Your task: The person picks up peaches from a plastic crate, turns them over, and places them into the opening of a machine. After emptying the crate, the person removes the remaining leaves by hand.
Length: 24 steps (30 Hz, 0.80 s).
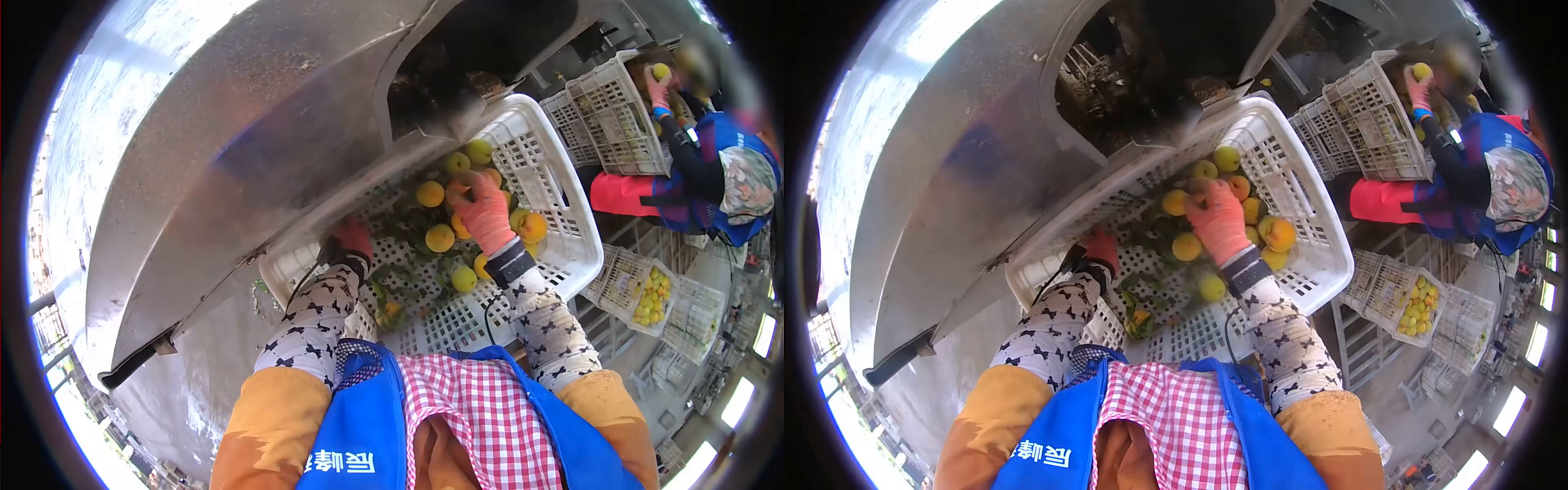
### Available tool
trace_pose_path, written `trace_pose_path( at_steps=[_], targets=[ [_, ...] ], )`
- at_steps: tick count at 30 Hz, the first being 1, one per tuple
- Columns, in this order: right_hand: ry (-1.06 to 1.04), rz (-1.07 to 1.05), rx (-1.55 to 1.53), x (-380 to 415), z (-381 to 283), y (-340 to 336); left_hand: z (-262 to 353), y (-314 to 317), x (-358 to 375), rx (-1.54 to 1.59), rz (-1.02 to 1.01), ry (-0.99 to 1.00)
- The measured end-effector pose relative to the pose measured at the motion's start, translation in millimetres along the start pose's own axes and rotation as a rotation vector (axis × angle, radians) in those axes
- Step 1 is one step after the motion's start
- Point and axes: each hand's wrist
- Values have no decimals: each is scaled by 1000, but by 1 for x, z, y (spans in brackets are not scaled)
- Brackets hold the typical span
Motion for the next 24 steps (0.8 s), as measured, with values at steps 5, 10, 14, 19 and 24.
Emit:
trace_pose_path(
  at_steps=[5,10,14,19,24],
  targets=[
    [139,-293,575,-38,33,79,15,-52,46,436,-227,102],
    [65,-411,-38,-29,11,32,15,-97,56,2105,-784,326],
    [-214,-211,-43,21,-55,-38,0,-209,112,1985,-392,795],
    [-149,-71,-119,34,-110,-92,-3,-258,140,1687,-57,936],
    [-408,345,96,-18,-128,-88,2,-227,143,2289,-179,895]
  ],
)
Point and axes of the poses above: each hand's wrist, its own x-axis away from the middle knuckle, its own y-axis out of the palm, z = x × y, and after that the axes turned 10 degrees about -z, right-handed
